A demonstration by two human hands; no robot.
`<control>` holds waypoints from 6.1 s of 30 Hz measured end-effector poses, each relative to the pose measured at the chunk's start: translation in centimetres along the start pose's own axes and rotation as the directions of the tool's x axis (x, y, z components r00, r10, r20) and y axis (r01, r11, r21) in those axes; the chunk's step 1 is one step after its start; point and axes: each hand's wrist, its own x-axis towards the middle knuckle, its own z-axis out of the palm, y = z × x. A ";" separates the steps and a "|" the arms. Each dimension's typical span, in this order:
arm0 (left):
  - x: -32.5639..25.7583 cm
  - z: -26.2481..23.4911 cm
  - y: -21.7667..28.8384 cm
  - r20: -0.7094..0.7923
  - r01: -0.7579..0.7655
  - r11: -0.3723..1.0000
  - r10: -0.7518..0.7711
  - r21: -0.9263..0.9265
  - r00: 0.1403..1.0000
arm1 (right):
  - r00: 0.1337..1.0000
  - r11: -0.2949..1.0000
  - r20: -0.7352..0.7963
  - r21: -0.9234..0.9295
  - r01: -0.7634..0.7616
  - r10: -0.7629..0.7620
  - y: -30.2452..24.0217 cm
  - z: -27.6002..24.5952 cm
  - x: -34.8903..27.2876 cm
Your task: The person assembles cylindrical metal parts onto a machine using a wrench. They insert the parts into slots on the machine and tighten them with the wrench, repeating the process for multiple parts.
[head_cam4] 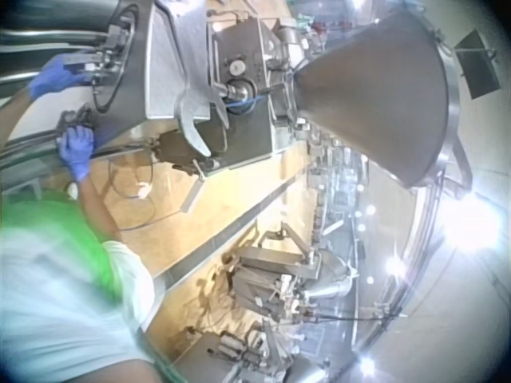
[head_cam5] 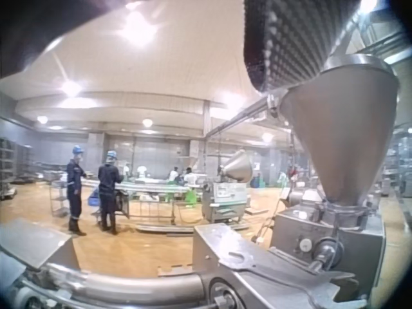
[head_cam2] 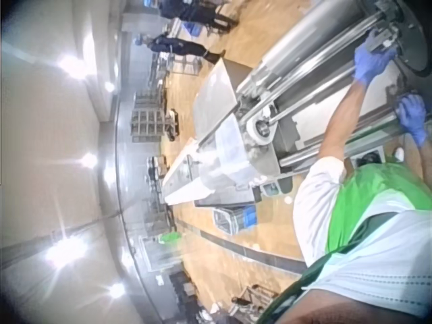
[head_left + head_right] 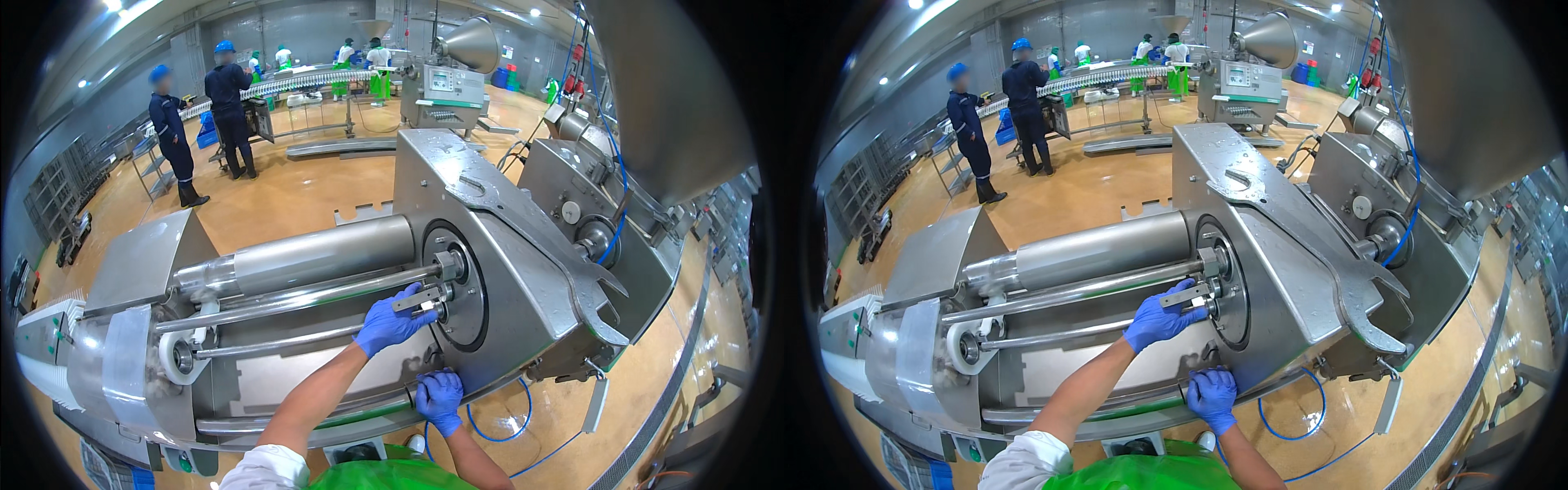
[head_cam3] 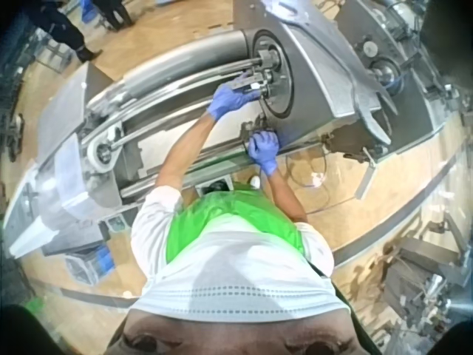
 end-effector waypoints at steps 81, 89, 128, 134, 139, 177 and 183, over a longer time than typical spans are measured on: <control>3.2 1.1 1.7 0.339 0.086 0.990 -0.043 -0.111 0.940 | 1.000 1.000 0.014 0.024 -0.007 0.006 0.6 0.3 -0.4; 1.4 3.7 1.5 0.108 -0.053 0.945 0.019 0.323 0.994 | 1.000 1.000 0.011 0.027 -0.014 0.014 0.5 0.5 -0.5; 2.9 2.8 1.6 0.312 -0.012 0.973 -0.062 0.231 0.948 | 1.000 1.000 0.005 0.016 -0.011 0.011 0.3 0.0 0.1; 2.6 2.7 1.8 0.260 0.004 0.977 -0.060 0.212 0.964 | 1.000 1.000 0.001 0.001 0.004 -0.004 0.2 0.0 0.1; 2.5 2.8 1.9 0.246 0.009 0.973 -0.068 0.231 0.967 | 1.000 1.000 0.007 0.011 -0.008 0.008 0.1 0.0 -0.1; 3.1 2.5 2.0 0.338 0.079 0.970 -0.156 0.229 0.928 | 1.000 0.999 0.009 0.037 -0.015 0.014 0.5 0.2 -0.2; 2.9 2.8 1.9 0.318 0.098 0.967 -0.171 0.235 0.933 | 1.000 0.999 0.002 0.036 -0.026 0.026 0.3 0.2 -0.2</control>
